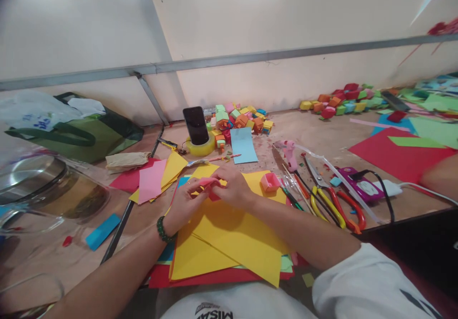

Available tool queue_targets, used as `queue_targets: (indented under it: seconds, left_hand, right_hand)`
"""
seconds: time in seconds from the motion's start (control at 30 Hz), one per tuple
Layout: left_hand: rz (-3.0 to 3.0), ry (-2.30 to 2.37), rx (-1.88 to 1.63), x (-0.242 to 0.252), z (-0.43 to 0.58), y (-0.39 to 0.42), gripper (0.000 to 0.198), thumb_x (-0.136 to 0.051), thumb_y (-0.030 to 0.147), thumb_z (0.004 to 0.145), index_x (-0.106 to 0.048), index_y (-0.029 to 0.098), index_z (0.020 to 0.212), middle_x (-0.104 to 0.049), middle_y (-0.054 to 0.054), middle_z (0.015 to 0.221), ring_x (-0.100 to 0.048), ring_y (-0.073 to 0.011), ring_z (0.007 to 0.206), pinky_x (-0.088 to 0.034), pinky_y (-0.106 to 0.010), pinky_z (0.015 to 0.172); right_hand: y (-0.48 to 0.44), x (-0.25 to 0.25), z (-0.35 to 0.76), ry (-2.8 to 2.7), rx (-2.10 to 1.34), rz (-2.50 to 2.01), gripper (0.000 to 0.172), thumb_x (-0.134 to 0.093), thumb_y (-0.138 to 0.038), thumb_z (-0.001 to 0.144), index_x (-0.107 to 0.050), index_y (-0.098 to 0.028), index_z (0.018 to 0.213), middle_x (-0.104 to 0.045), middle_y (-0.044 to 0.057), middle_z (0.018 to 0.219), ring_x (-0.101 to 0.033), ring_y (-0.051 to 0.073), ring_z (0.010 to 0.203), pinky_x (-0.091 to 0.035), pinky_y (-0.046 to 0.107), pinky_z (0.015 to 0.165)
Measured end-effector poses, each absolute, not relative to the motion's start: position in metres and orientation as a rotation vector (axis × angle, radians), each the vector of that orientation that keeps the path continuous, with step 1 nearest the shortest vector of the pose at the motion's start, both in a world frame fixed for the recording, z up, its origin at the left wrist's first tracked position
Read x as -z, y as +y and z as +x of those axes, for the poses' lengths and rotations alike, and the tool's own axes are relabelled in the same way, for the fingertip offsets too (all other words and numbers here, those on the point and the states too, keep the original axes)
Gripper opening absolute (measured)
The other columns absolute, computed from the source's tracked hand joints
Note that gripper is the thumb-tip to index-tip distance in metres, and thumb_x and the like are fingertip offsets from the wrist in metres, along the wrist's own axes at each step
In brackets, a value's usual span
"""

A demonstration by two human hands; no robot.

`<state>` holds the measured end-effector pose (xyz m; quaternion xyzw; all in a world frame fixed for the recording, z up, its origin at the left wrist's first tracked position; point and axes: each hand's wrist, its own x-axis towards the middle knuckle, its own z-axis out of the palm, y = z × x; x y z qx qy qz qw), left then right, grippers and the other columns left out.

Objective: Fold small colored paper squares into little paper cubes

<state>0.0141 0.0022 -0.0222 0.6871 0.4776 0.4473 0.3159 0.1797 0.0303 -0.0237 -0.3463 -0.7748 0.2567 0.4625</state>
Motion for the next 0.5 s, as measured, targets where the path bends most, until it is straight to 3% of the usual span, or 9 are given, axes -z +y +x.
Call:
queue_targets:
  seconds: [0.17, 0.33, 0.5]
  left_hand:
    - [1.848, 1.313, -1.118, 0.023, 0.0103, 0.0044, 0.02, -0.06, 0.027, 0.078, -0.075, 0.019, 0.086, -0.069, -0.005, 0.08, -0.06, -0.0149, 0.071, -0.046, -0.022, 0.058]
    - [1.921, 1.323, -1.089, 0.0251, 0.0089, 0.0068, 0.022, -0.055, 0.024, 0.08, -0.076, 0.019, 0.084, -0.07, -0.005, 0.076, -0.062, -0.0155, 0.072, -0.046, -0.024, 0.062]
    - [1.924, 1.353, -1.004, 0.0304, 0.0123, 0.0088, 0.025, -0.057, 0.015, 0.07, -0.076, 0.021, 0.086, -0.071, -0.004, 0.078, -0.063, -0.0166, 0.074, -0.047, -0.025, 0.063]
  right_hand:
    - [0.0332, 0.025, 0.1815, -1.909, -0.701, -0.95, 0.009, -0.057, -0.015, 0.073, -0.065, -0.018, 0.069, -0.062, 0.001, 0.067, -0.055, 0.014, 0.065, -0.042, 0.026, 0.061]
    - [0.0327, 0.025, 0.18, -1.91, -0.81, -1.015, 0.008, -0.058, -0.014, 0.07, -0.063, -0.018, 0.075, -0.065, 0.0, 0.073, -0.057, 0.013, 0.067, -0.043, 0.024, 0.063]
    - [0.0348, 0.0312, 0.1783, -1.972, -0.812, -1.029, 0.009, -0.057, -0.014, 0.073, -0.065, -0.018, 0.071, -0.063, 0.0, 0.071, -0.057, 0.012, 0.066, -0.042, 0.024, 0.062]
